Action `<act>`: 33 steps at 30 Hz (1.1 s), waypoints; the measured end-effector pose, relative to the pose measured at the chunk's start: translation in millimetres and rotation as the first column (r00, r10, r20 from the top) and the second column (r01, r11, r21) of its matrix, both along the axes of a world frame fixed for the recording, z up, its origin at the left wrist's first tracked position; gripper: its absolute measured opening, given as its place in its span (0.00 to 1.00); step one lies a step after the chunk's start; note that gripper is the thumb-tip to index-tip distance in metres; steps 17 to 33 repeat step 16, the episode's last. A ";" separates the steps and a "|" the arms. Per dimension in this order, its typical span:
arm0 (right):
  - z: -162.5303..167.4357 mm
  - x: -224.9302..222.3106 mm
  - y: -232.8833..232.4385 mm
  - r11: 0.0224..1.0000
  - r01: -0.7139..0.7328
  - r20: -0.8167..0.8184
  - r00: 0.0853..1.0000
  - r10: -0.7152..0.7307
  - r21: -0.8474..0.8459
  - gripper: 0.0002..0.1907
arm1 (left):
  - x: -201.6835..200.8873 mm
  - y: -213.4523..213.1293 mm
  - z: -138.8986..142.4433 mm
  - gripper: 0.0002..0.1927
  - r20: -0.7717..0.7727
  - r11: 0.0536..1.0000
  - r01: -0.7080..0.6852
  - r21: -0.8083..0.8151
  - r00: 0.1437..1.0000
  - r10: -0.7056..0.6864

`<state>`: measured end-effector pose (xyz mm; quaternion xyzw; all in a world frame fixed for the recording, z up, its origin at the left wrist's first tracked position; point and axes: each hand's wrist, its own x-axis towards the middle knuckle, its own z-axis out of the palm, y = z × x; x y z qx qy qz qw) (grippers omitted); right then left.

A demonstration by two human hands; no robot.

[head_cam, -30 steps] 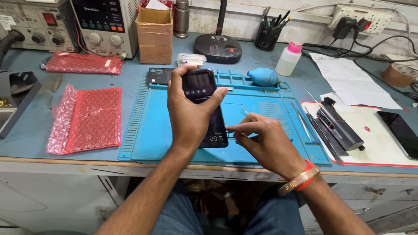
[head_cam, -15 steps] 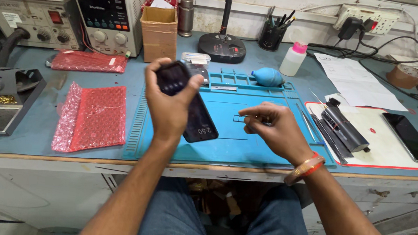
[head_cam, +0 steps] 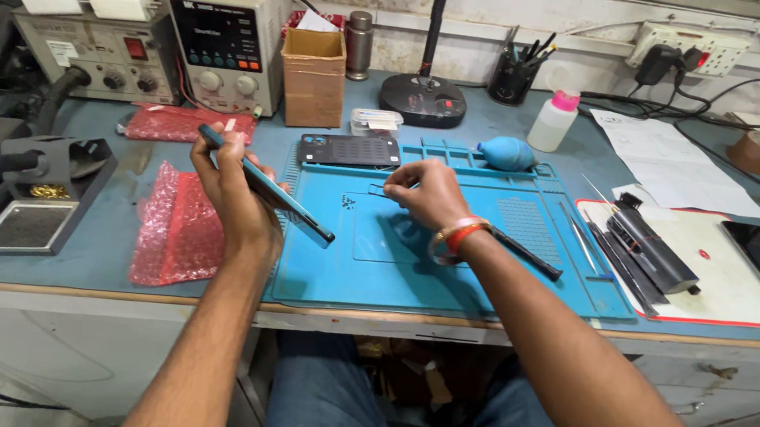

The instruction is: The person pries open a smartphone on a blue repair mat, using a pry tool and screwdriver to work around the opened back cover and battery area. They reposition the phone repeatedly, then lift the phone and press its screen to test it at the end.

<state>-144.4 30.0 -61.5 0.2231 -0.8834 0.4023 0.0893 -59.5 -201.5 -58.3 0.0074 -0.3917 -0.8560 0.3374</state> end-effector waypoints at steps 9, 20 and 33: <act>-4.0 -32.7 -60.3 0.995 0.045 0.035 0.998 -0.048 0.094 0.07 | -9.9 -11.8 -3.7 0.21 -0.015 0.999 -0.042 -0.033 0.999 0.041; 4.0 -32.2 -59.8 0.996 0.044 -0.015 0.999 -0.043 0.074 0.09 | -15.4 -14.6 -14.4 0.19 -0.074 0.995 -0.046 -0.088 0.997 0.039; 4.0 -32.2 -59.8 0.996 0.044 -0.015 0.999 -0.043 0.074 0.09 | -15.4 -14.6 -14.4 0.19 -0.074 0.995 -0.046 -0.088 0.997 0.039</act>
